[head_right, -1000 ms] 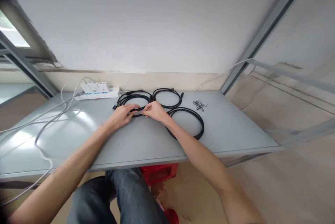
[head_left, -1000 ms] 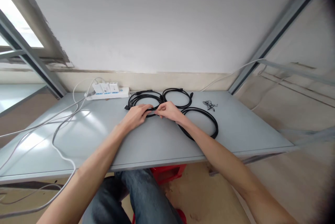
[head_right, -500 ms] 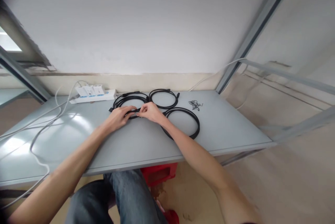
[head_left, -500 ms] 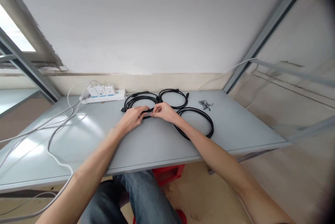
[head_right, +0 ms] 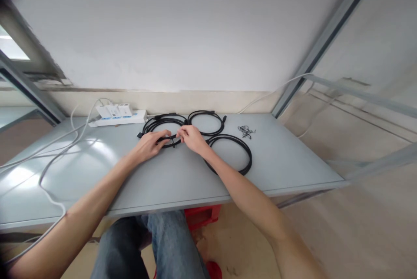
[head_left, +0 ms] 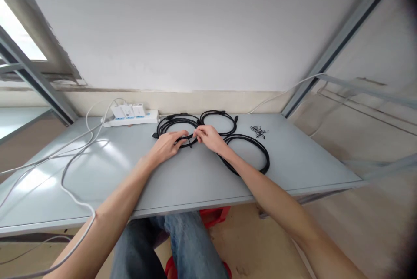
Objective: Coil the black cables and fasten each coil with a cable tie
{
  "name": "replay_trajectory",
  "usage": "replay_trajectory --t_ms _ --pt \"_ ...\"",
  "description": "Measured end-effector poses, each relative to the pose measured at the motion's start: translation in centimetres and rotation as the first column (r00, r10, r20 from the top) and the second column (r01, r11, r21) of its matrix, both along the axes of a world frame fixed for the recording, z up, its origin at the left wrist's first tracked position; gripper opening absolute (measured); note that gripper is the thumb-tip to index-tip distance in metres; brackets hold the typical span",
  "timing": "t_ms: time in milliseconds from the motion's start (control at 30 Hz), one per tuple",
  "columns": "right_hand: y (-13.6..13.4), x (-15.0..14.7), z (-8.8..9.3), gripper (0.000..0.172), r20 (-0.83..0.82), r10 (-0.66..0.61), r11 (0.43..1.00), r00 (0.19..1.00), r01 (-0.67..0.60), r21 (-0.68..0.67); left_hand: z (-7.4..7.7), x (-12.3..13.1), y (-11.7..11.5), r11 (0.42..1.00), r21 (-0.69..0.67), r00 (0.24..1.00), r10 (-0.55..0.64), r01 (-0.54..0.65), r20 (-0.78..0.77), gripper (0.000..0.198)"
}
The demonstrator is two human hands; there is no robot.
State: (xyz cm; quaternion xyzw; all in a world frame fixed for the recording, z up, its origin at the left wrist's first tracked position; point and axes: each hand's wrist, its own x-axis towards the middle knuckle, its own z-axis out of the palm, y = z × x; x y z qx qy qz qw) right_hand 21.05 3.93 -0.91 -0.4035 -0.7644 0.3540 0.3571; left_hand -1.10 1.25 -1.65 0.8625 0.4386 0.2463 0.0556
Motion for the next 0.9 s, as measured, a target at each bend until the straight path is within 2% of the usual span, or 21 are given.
replay_trajectory --t_ms 300,433,567,700,900 --pt "0.4 -0.1 -0.3 0.016 -0.099 -0.175 0.977 0.98 0.185 0.103 0.3 0.1 -0.3 1.0 -0.009 1.0 -0.006 0.006 0.008 0.028" --pt "-0.5 -0.2 0.2 0.008 -0.027 -0.156 0.974 0.987 0.158 0.161 0.4 0.1 -0.4 1.0 -0.001 0.999 -0.018 0.018 0.032 0.031" --pt "-1.3 -0.5 0.9 0.023 0.115 -0.114 0.976 0.987 0.09 0.196 0.1 0.0 -0.4 1.0 -0.002 1.0 -0.01 0.01 0.008 0.035" --pt "-1.2 -0.5 0.9 0.037 0.136 -0.126 0.975 0.983 0.098 0.197 -0.3 -0.1 -0.2 1.0 -0.006 1.0 0.006 -0.006 -0.026 0.036" --pt "-0.1 -0.2 0.0 0.032 0.107 -0.04 0.989 0.993 0.024 0.145 -0.1 0.1 -0.5 1.0 -0.007 1.0 0.008 -0.008 -0.008 0.035"
